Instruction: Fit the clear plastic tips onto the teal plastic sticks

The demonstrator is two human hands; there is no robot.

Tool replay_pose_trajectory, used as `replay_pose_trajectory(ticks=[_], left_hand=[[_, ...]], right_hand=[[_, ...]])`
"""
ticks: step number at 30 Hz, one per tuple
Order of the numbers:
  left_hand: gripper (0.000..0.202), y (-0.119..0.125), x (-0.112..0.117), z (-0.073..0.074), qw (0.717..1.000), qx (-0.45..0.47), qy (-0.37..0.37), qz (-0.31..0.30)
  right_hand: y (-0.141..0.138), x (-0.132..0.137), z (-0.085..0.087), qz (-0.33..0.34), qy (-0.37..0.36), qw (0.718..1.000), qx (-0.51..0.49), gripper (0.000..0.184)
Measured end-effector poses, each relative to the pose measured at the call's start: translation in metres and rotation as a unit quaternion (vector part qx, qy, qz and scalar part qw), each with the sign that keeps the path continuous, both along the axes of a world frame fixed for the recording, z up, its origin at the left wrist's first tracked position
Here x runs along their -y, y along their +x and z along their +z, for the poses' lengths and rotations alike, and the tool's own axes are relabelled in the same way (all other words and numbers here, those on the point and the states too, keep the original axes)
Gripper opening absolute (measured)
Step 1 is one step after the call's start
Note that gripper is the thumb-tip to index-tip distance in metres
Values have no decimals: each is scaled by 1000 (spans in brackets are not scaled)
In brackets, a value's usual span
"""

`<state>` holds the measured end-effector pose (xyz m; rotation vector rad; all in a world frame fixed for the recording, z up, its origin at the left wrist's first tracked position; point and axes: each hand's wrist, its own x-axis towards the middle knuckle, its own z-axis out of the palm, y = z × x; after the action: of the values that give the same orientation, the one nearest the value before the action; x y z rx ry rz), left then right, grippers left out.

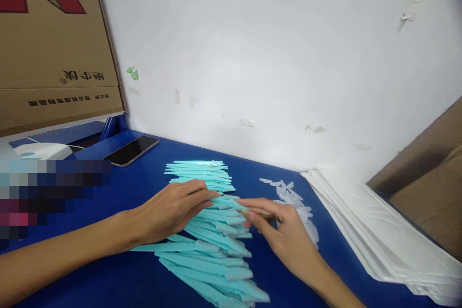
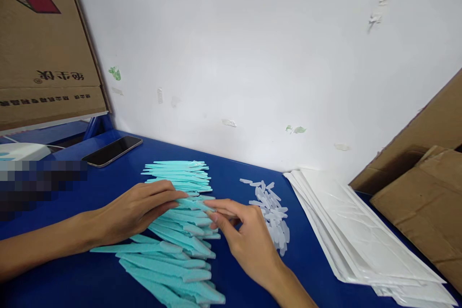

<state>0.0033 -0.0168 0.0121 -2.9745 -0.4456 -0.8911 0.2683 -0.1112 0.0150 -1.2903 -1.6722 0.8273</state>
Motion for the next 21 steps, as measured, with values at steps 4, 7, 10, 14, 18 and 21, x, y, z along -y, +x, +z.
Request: replay_pose_trajectory(ticks=[4, 7, 10, 14, 18, 21], left_hand=[[40, -1, 6, -1, 999, 36, -4, -41], [44, -1, 7, 0, 998, 52, 8, -42], [36, -1, 7, 0, 999, 27, 15, -31], [25, 1, 5, 4, 999, -43, 16, -11], [27, -1, -5, 10, 997, -67, -26, 23], [29, -6, -18, 9, 994, -80, -36, 63]], right_hand=[[-8, 6, 0, -14, 48, 999, -5, 22], [-10, 7, -1, -18, 71, 997, 5, 22], [-8, 5, -2, -14, 94, 994, 49, 20], [-3, -1, -3, -11, 166, 978, 128, 16], [-1, -3, -5, 2, 176, 970, 166, 15], [4, -7, -6, 16, 160, 969, 189, 17]])
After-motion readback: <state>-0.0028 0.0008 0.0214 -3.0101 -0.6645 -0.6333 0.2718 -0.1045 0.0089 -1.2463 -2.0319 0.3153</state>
